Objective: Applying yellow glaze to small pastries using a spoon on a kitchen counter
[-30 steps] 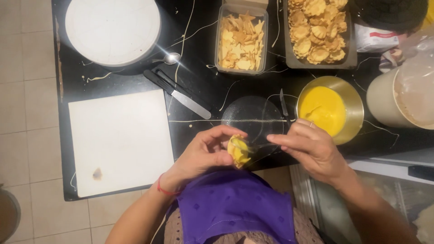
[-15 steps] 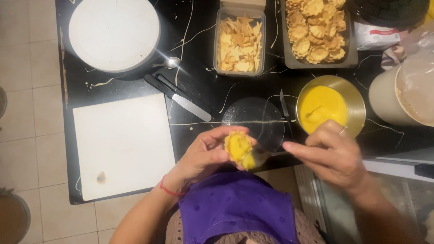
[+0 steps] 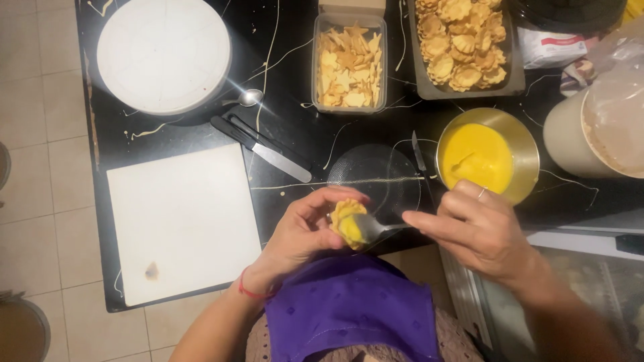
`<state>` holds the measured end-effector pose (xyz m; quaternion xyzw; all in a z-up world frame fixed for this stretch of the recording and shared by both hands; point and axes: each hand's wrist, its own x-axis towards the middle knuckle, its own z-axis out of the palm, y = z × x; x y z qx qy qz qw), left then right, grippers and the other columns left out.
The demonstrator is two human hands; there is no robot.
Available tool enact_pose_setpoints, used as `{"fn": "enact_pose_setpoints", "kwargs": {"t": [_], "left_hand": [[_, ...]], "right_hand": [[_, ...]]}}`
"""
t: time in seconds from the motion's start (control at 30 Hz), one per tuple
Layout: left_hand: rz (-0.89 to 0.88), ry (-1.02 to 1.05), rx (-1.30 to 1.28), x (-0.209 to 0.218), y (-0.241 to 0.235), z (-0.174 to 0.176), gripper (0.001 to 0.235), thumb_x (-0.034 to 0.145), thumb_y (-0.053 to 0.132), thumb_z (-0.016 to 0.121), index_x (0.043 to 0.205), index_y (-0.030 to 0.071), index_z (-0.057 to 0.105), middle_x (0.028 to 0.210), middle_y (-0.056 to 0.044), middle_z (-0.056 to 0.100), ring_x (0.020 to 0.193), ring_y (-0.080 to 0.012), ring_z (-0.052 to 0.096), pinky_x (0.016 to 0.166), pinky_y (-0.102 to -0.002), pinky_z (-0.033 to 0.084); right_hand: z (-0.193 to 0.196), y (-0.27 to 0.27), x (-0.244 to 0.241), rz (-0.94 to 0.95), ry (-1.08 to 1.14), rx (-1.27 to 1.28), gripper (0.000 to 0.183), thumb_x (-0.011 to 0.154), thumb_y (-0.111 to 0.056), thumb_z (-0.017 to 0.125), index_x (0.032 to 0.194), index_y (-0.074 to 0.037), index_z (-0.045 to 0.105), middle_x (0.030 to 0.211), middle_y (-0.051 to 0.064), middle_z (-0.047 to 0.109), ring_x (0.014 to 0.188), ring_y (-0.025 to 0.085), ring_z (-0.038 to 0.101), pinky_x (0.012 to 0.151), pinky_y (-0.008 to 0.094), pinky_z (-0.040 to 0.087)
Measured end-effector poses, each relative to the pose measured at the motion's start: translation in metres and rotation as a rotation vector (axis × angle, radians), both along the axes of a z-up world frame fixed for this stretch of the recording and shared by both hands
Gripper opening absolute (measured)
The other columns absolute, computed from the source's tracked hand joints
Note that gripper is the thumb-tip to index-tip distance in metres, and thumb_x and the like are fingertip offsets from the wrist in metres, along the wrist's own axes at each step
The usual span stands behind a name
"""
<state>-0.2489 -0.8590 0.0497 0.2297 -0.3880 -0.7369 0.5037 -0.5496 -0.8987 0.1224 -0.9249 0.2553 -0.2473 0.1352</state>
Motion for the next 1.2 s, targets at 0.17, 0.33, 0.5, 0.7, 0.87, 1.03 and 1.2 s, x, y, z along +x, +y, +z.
{"fn": "enact_pose_setpoints", "kwargs": {"t": [0.17,0.33,0.5,0.7,0.87,1.03,1.2], "left_hand": [[0.003,0.050,0.066,0.000,0.004,-0.035,0.063,0.090,0.030,0.095,0.142,0.005,0.070,0.128,-0.005,0.074,0.092,-0.0065,0.056,0.082,-0.020,0.044],[-0.003,0.175,0.061,0.002,0.005,-0.038,0.071,0.092,0.035,0.098,0.146,0.001,0.067,0.131,-0.007,0.074,0.117,-0.0154,0.070,0.105,-0.029,0.055],[0.061,0.291,0.139,-0.005,0.010,-0.031,0.071,0.090,0.022,0.099,0.146,0.001,0.062,0.134,-0.011,0.071,0.118,-0.0209,0.072,0.104,-0.034,0.060],[0.012,0.340,0.114,-0.004,0.010,-0.027,0.060,0.092,0.022,0.099,0.139,0.005,0.065,0.137,-0.010,0.070,0.122,-0.0208,0.071,0.106,-0.034,0.061],[-0.017,0.317,0.224,-0.013,0.017,-0.058,0.074,0.080,0.020,0.101,0.138,-0.005,0.064,0.129,-0.019,0.073,0.111,-0.0264,0.077,0.096,-0.036,0.065],[0.118,0.279,0.255,-0.018,0.013,-0.044,0.084,0.069,0.010,0.101,0.140,-0.009,0.060,0.125,-0.024,0.071,0.107,-0.0345,0.080,0.092,-0.044,0.070],[0.278,0.242,-0.025,-0.021,0.007,-0.024,0.060,0.090,0.006,0.092,0.136,0.013,0.055,0.137,-0.009,0.058,0.124,-0.0187,0.061,0.105,-0.032,0.055]], "right_hand": [[0.008,-0.004,-0.029,-0.003,0.220,-0.185,0.040,0.111,-0.024,0.061,0.150,-0.021,0.067,0.081,0.000,0.048,0.072,0.022,0.043,0.063,0.041,0.034],[0.018,0.008,-0.033,-0.182,0.236,-0.378,0.029,0.108,-0.017,0.081,0.137,-0.018,0.082,0.082,0.001,0.060,0.070,0.025,0.042,0.065,0.042,0.037],[-0.021,0.033,-0.012,-0.238,-0.057,-0.438,0.019,0.104,0.002,0.076,0.122,-0.001,0.083,0.080,0.007,0.061,0.064,0.022,0.050,0.054,0.039,0.038],[-0.064,0.048,-0.006,-0.242,-0.260,-0.288,0.022,0.098,0.005,0.078,0.119,-0.001,0.078,0.086,0.007,0.071,0.065,0.017,0.054,0.057,0.033,0.039],[-0.093,0.029,-0.001,-0.267,-0.339,-0.332,0.018,0.098,0.003,0.078,0.115,0.001,0.084,0.076,0.007,0.064,0.059,0.023,0.052,0.056,0.038,0.046],[-0.093,0.038,0.003,-0.405,-0.494,-0.343,0.017,0.096,0.005,0.079,0.110,0.007,0.088,0.068,0.008,0.064,0.052,0.025,0.054,0.056,0.043,0.053],[-0.071,0.075,0.029,-0.504,-0.346,-0.113,0.023,0.103,-0.009,0.068,0.119,0.007,0.073,0.091,0.021,0.078,0.071,0.025,0.074,0.061,0.032,0.059]]}}
